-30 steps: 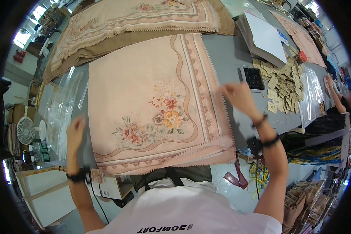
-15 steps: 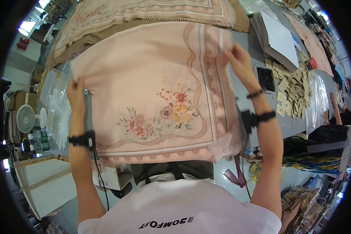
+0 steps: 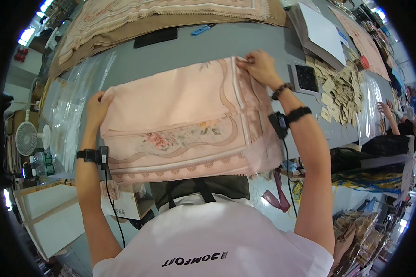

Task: The person folds a stack of pink floral-patterned cloths on a table, places each folded piece into a clear plastic bag, and sets the packaged items aside. The person also ties a bundle of blue items with a rope and places it on a nearby cart.

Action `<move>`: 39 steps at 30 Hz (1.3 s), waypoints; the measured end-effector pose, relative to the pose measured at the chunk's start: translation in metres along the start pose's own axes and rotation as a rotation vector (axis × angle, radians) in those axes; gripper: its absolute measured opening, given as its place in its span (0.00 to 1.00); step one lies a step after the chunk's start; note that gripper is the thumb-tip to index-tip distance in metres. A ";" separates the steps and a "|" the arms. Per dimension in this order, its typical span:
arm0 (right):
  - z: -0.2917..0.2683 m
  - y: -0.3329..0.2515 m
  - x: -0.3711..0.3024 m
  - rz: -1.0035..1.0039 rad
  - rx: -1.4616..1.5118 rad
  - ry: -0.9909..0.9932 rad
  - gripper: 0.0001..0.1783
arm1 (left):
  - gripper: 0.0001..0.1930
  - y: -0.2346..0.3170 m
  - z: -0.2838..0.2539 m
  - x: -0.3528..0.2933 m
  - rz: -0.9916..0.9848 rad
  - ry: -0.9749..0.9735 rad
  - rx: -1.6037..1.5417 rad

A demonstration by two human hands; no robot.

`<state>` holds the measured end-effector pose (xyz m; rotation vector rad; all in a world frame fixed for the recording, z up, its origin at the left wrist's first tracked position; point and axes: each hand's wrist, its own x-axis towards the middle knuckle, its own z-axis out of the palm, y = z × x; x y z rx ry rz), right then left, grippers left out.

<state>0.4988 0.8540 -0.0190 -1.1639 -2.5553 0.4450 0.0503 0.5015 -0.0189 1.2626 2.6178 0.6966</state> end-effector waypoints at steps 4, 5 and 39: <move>-0.023 -0.023 0.000 -0.003 0.530 0.271 0.16 | 0.18 0.026 -0.017 0.007 0.023 0.312 -0.258; -0.031 -0.028 -0.010 -0.047 0.653 0.339 0.14 | 0.16 0.026 -0.027 0.001 0.011 0.339 -0.334; -0.034 -0.028 -0.195 0.100 -0.036 0.178 0.29 | 0.18 0.129 0.007 -0.151 0.010 0.248 -0.812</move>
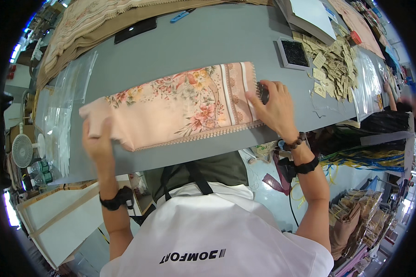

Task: The person folds a stack of pink floral-patterned cloths on a table, places each folded piece into a clear plastic bag, and sets the packaged items aside. The person also ties a bundle of blue items with a rope and places it on a nearby cart.

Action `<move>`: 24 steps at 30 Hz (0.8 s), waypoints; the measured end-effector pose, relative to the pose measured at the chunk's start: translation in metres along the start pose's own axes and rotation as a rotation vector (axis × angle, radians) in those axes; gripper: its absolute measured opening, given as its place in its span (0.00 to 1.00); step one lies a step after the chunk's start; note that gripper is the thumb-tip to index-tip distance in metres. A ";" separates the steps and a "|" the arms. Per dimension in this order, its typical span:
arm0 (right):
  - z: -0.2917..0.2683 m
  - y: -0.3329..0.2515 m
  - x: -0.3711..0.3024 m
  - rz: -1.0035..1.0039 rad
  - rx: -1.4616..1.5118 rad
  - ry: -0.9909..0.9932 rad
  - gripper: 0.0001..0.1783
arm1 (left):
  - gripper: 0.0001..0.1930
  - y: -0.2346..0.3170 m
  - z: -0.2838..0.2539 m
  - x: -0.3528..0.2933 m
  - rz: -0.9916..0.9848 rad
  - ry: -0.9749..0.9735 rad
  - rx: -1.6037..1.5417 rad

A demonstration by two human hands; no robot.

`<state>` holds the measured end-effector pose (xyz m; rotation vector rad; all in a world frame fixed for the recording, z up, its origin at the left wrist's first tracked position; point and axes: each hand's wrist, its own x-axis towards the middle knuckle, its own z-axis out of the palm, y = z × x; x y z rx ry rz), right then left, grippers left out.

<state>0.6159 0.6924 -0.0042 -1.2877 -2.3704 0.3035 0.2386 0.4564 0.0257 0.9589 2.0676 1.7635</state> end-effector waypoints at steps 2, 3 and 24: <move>0.004 -0.012 0.003 -0.059 -0.145 -0.007 0.34 | 0.16 0.010 0.045 -0.012 0.129 -0.145 0.116; 0.005 -0.016 0.004 -0.057 -0.196 -0.046 0.33 | 0.15 0.013 0.064 -0.018 0.095 -0.297 0.166; -0.006 -0.147 0.045 -0.190 0.872 -0.453 0.22 | 0.26 -0.001 0.094 -0.012 0.165 -0.486 0.371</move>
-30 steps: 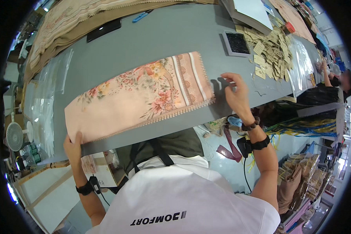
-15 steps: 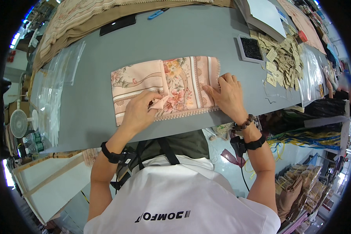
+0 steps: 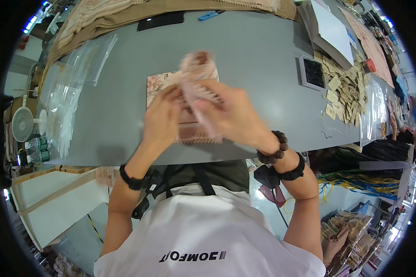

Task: The person folds a stack of pink floral-patterned cloths on a table, places each folded piece into a clear plastic bag, and sets the packaged items aside. The person also ties a bundle of blue items with a rope and places it on a nearby cart.

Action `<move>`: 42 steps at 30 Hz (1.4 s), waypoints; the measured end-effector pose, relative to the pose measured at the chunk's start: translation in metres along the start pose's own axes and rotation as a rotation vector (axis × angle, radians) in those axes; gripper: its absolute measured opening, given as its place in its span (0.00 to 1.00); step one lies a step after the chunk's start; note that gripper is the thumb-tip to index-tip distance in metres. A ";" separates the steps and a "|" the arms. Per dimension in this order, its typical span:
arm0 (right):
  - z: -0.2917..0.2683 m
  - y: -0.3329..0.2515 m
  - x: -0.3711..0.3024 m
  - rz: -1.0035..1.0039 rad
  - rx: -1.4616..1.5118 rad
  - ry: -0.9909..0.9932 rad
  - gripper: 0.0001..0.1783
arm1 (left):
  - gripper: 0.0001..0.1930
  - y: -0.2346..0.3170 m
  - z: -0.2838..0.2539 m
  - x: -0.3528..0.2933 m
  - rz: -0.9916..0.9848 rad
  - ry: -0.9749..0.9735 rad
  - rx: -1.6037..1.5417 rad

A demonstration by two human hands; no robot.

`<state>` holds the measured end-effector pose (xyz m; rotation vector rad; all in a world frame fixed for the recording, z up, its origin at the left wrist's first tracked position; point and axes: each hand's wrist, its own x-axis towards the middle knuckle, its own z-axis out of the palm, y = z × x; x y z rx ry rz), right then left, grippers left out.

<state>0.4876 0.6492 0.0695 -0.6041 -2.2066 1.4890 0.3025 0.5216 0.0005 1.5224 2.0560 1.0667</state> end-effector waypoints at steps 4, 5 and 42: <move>0.044 0.003 0.019 -0.080 0.127 -0.338 0.22 | 0.24 -0.028 -0.035 -0.020 -0.414 0.086 -0.540; 0.051 0.008 0.025 -0.112 0.115 -0.360 0.23 | 0.23 -0.036 -0.035 -0.022 -0.401 0.144 -0.518; 0.105 0.041 0.054 -0.501 -0.683 -0.055 0.23 | 0.05 -0.085 -0.074 -0.009 0.164 0.201 0.391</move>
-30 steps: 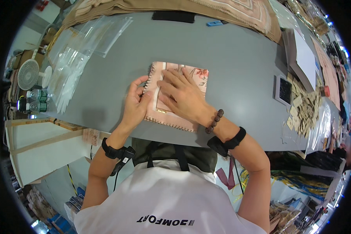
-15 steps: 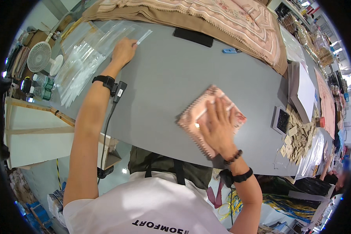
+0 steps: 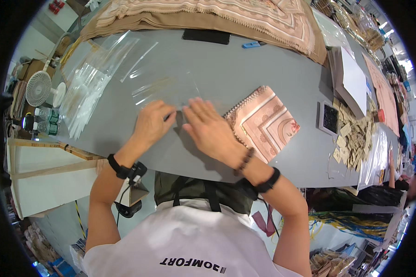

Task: The person folds a stack of pink floral-patterned cloths on a table, places each folded piece into a clear plastic bag, and sets the packaged items aside. The person also ties a bundle of blue items with a rope and places it on a nearby cart.

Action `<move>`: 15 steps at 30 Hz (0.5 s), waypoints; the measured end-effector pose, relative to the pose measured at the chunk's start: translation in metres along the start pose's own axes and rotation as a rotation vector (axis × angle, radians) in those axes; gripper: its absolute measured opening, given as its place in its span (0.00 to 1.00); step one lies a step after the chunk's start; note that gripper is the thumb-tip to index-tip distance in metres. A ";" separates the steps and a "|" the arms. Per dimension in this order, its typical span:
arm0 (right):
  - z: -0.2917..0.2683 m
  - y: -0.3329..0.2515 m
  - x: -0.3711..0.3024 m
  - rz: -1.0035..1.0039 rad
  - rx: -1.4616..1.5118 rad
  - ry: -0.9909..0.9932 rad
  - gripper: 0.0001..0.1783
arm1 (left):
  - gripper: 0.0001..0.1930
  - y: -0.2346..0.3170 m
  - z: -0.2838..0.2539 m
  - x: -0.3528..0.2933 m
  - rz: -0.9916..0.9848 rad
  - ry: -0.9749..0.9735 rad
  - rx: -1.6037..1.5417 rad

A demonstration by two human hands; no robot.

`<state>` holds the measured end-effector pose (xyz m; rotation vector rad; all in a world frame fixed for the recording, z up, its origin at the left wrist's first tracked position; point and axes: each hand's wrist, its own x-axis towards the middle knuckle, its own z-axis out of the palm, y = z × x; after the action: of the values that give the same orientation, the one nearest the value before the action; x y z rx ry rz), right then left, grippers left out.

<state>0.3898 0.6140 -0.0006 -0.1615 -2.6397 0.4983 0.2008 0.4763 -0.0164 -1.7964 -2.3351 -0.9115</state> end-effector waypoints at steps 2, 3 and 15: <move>0.019 -0.008 0.003 -0.057 -0.065 -0.047 0.24 | 0.06 0.016 -0.005 -0.013 0.038 0.016 -0.014; 0.023 -0.010 0.001 -0.055 -0.106 -0.149 0.24 | 0.06 0.014 -0.015 -0.019 -0.017 0.003 -0.032; 0.071 -0.041 0.051 -0.018 -0.192 -0.093 0.07 | 0.07 -0.009 -0.040 -0.048 -0.136 -0.060 0.040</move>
<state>0.3114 0.5634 -0.0238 -0.1779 -2.7756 0.2514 0.1961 0.4140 -0.0054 -1.6905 -2.5197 -0.8303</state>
